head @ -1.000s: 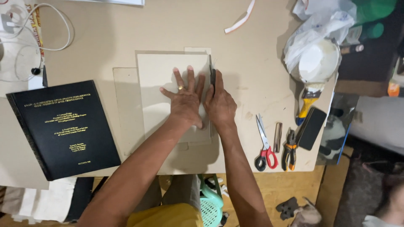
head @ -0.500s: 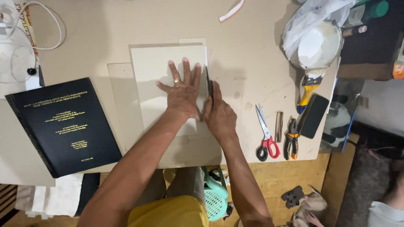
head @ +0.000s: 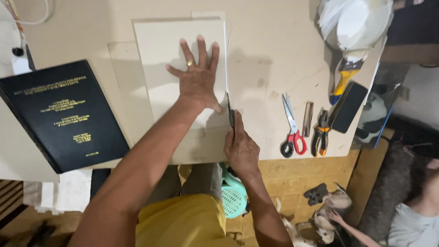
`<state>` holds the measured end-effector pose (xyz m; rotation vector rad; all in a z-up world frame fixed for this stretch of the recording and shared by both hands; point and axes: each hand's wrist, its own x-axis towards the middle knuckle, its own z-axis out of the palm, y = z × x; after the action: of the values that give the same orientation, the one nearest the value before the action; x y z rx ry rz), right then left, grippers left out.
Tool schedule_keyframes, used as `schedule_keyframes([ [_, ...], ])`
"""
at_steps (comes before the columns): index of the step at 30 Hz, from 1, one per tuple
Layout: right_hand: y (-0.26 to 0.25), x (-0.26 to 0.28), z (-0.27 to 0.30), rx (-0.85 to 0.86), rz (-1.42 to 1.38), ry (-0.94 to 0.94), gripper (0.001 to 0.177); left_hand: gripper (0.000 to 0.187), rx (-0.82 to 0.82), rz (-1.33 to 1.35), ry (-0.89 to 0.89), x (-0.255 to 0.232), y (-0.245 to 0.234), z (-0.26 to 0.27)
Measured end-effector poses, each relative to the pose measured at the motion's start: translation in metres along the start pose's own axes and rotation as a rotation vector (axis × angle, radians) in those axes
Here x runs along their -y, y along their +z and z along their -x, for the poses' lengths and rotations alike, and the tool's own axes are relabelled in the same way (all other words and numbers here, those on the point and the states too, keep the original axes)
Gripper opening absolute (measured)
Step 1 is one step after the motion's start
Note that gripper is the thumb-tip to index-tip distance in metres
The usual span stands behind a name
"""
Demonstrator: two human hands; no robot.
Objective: The person aligns a white sheet of paper on a workbench and uses a utility knife to cut it into thin vertical strips. The person holds the paper steady with one hand while guiding the knife with the other, creating a pile of cut strips on the table.
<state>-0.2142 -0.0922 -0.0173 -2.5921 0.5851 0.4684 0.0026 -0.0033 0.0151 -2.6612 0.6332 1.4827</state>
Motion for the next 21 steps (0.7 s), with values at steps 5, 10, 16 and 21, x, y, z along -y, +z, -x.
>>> schedule_keyframes([
  [5, 0.005, -0.014, 0.04, 0.054, -0.035, 0.022, 0.054, 0.164, -0.011, -0.007, 0.0, 0.0, 0.003, -0.003],
  [10, 0.023, -0.03, 0.071, -0.083, 0.063, -0.092, 0.049, 0.167, -0.035, -0.02, -0.01, 0.0, 0.008, -0.008],
  [16, 0.023, -0.036, 0.088, 0.016, -0.142, -0.023, 0.049, 0.168, -0.034, -0.014, -0.015, 0.001, 0.006, -0.007],
  [21, 0.012, -0.046, 0.068, -0.045, -0.389, 0.004, 0.054, 0.168, -0.056, 0.024, 0.016, 0.002, 0.012, -0.005],
])
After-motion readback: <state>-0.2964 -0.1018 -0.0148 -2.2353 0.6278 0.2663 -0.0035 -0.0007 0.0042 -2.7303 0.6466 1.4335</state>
